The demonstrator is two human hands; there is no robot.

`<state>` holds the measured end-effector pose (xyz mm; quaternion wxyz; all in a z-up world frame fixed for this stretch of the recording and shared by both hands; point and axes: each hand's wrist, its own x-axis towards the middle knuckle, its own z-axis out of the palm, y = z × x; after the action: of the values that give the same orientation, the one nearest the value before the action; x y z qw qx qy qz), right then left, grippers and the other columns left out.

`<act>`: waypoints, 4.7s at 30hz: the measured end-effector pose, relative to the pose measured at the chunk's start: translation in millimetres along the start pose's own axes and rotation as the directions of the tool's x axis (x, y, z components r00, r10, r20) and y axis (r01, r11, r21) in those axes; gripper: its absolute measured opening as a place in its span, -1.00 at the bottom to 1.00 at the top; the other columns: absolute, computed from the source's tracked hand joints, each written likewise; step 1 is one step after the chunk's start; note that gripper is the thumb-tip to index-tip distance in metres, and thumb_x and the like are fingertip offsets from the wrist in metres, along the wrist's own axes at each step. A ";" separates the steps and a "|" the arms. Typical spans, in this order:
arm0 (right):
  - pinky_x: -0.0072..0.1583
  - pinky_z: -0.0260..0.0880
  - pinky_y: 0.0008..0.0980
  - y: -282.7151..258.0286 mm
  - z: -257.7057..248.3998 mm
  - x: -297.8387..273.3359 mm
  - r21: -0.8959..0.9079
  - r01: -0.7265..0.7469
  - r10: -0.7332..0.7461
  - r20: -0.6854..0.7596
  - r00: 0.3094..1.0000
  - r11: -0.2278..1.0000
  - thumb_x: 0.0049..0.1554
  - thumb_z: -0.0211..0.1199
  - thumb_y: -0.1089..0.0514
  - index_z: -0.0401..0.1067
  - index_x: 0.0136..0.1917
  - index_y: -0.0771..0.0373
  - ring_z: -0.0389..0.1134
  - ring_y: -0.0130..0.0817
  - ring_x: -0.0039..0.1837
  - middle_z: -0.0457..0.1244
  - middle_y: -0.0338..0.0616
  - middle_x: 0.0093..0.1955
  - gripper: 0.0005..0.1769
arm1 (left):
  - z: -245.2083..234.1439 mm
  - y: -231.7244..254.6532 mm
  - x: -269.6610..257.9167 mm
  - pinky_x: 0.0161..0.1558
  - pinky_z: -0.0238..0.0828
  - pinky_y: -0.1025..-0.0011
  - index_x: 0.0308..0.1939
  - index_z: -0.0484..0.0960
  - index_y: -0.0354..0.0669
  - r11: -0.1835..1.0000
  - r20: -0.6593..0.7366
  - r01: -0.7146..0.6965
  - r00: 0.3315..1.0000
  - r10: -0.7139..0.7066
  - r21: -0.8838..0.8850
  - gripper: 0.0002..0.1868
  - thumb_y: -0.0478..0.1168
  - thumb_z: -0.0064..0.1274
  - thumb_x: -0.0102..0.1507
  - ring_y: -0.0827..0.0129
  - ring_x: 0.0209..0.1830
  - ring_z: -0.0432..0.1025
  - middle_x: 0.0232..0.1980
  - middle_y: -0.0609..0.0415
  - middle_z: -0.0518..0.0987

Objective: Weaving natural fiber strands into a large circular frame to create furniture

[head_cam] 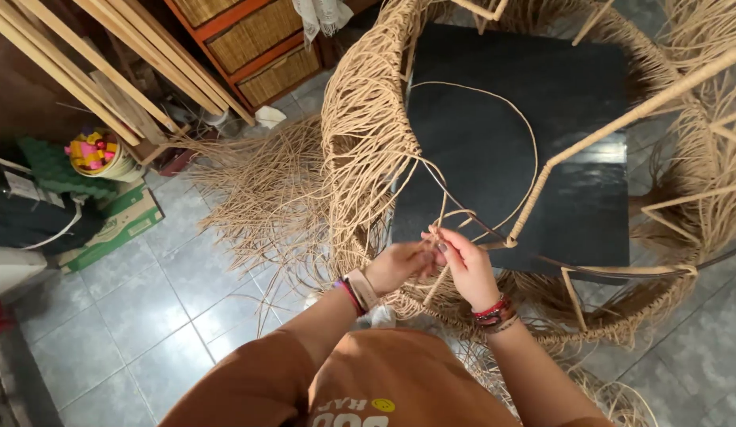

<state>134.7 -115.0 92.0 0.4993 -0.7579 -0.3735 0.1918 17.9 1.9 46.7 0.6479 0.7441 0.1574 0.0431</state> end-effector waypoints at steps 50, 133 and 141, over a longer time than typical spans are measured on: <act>0.19 0.46 -0.12 25.3 -2.2 14.6 -0.004 0.034 -0.033 0.108 0.994 0.999 0.20 0.16 0.34 0.56 0.22 0.20 0.47 -0.10 0.17 0.48 -0.03 0.03 -0.65 | -13.0 -90.0 9.8 -0.10 0.53 0.17 -0.32 0.69 0.09 0.734 0.423 -0.330 0.904 0.065 0.593 -0.61 0.11 -0.20 0.35 0.08 -0.20 0.62 -0.38 0.02 0.68; -0.36 0.12 -0.61 41.3 36.9 -37.4 0.466 -0.097 0.195 -0.166 0.967 0.880 0.33 -0.08 0.26 0.44 -0.01 0.32 0.13 -0.58 -0.47 0.12 -0.31 -0.53 -0.75 | -36.9 71.0 168.7 -0.27 0.51 0.17 -0.28 0.66 0.22 0.881 -0.582 -0.128 0.706 0.404 0.456 -0.91 -0.08 0.08 0.33 0.04 -0.36 0.56 -0.35 0.19 0.60; -0.37 -0.07 -0.47 21.5 32.2 -41.9 0.441 -0.197 0.252 -0.070 0.965 0.876 0.33 -0.08 0.18 0.38 -0.04 0.16 -0.08 -0.56 -0.47 0.02 -0.36 -0.48 -0.79 | -33.4 62.7 178.7 -0.56 0.27 0.23 -0.30 0.65 0.14 0.828 -0.559 -0.056 0.712 0.425 0.558 -0.77 -0.02 -0.07 0.37 0.18 -0.50 0.49 -0.35 0.20 0.55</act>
<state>94.3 -131.8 55.4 0.6508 -0.6777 -0.1992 0.2785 189.4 78.5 88.2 0.3203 0.8351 0.2798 0.3488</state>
